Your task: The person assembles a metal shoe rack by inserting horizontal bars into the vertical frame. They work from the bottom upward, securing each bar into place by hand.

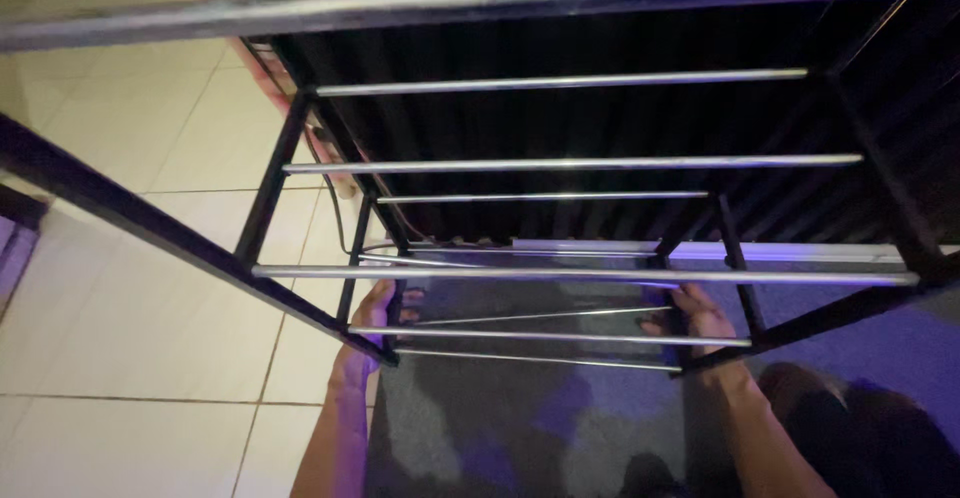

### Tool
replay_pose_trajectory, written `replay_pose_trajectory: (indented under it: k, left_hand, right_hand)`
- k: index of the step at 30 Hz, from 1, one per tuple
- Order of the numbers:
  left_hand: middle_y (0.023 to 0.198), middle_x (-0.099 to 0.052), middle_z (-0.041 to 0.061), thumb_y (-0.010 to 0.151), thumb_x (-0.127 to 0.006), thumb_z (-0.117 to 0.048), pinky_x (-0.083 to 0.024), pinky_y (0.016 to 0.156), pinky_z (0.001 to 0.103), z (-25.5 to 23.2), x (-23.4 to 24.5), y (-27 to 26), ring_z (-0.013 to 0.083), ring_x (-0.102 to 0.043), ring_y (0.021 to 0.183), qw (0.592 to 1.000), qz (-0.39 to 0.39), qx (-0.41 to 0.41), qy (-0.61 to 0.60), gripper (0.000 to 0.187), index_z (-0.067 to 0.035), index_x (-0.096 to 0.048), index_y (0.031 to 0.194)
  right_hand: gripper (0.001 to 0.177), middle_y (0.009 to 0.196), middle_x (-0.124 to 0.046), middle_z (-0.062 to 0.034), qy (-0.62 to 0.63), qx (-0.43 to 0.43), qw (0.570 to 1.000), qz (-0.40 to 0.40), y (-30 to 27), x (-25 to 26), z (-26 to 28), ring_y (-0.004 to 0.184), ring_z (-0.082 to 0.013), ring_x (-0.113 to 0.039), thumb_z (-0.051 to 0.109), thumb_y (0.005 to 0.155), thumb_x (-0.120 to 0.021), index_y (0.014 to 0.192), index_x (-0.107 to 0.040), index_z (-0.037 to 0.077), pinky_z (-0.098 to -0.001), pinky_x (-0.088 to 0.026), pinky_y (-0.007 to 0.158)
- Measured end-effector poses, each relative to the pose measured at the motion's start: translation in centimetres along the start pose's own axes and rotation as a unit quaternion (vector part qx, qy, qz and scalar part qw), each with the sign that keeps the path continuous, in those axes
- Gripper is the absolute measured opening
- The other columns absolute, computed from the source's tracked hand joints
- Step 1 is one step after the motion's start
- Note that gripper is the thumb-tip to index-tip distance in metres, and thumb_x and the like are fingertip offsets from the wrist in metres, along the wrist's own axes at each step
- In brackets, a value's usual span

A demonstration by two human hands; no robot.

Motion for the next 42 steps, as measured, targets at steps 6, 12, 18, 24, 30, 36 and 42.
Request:
replay_pose_trajectory:
  k: [6,12,18,24,30,36,42]
  left_hand:
    - [0.101,-0.072,0.011,0.101,-0.042,-0.043,-0.056,0.061,0.029,0.5,0.4,0.4,0.0141,-0.062,0.071,0.999,-0.028,0.030,-0.021,0.062,-0.019,-0.038,0.158]
    - [0.102,-0.074,0.013,0.101,-0.044,-0.040,-0.056,0.060,0.027,1.1,0.6,1.7,0.0145,-0.064,0.072,0.999,-0.009,0.028,-0.015,0.059,-0.018,-0.040,0.156]
    - [0.107,-0.074,0.013,0.096,-0.061,-0.040,-0.061,0.065,0.027,2.4,2.3,3.4,0.0167,-0.071,0.080,1.000,-0.002,0.017,-0.011,0.053,-0.002,-0.060,0.134]
    - [0.114,-0.072,0.011,0.090,-0.077,-0.053,-0.062,0.075,0.029,0.3,2.5,3.8,0.0176,-0.073,0.093,0.940,0.187,-0.278,-0.070,0.068,-0.001,-0.062,0.130]
    - [0.101,-0.067,0.008,0.090,-0.079,-0.051,-0.057,0.065,0.027,5.4,4.8,9.5,0.0170,-0.066,0.082,0.959,0.193,-0.190,-0.086,0.065,-0.003,-0.062,0.131]
    - [0.115,-0.064,0.003,0.099,-0.080,-0.039,-0.056,0.093,0.027,6.9,5.0,13.5,0.0115,-0.065,0.104,0.892,0.266,-0.329,-0.157,0.050,-0.003,-0.061,0.129]
    - [0.117,-0.069,0.006,0.093,-0.071,-0.025,-0.056,0.081,0.027,7.6,6.4,11.9,0.0130,-0.065,0.093,0.946,0.254,-0.149,-0.131,0.044,-0.006,-0.061,0.131]
  right_hand:
    - [0.031,0.111,-0.062,-0.0148,0.030,-0.036,0.996,-0.077,0.9,0.7,-1.3,0.087,-0.0236,-0.065,0.026,0.110,-0.053,0.132,-0.060,0.004,-0.0341,-0.061,0.069]
    - [0.042,0.117,-0.069,-0.0047,-0.046,-0.047,0.992,-0.108,1.5,1.6,-1.4,0.096,-0.0185,-0.067,0.023,0.101,-0.053,0.142,-0.060,0.018,-0.0323,-0.062,0.069]
    - [0.036,0.119,-0.075,-0.0139,-0.443,0.179,0.878,-0.002,4.9,3.1,2.8,0.108,-0.0252,-0.069,0.015,0.101,-0.059,0.134,-0.068,0.003,-0.0406,-0.058,0.093]
    - [0.041,0.129,-0.068,-0.0114,-0.451,0.145,0.881,-0.008,7.2,5.1,1.8,0.120,-0.0232,-0.062,0.026,0.109,-0.045,0.144,-0.058,0.010,-0.0394,-0.047,0.105]
    - [0.041,0.125,-0.069,-0.0161,-0.492,0.259,0.829,-0.057,8.0,6.0,0.0,0.121,-0.0272,-0.061,0.031,0.108,-0.048,0.136,-0.065,0.006,-0.0405,-0.046,0.103]
    - [0.039,0.121,-0.073,-0.0149,-0.539,0.205,0.811,-0.100,10.6,6.9,-1.1,0.118,-0.0252,-0.065,0.031,0.111,-0.050,0.137,-0.066,0.006,-0.0390,-0.048,0.104]
    - [0.053,0.118,-0.034,-0.0276,-0.277,0.156,0.945,0.083,8.2,6.8,-1.1,0.102,-0.0288,-0.037,0.030,0.112,-0.054,0.156,-0.046,0.002,-0.0468,-0.032,0.086]
Point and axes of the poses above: each hand's wrist, its own y-axis towards the middle knuckle, its own x-axis out of the back of the hand, z = x × y, the point moved 6 cm from there along y, towards the middle knuckle
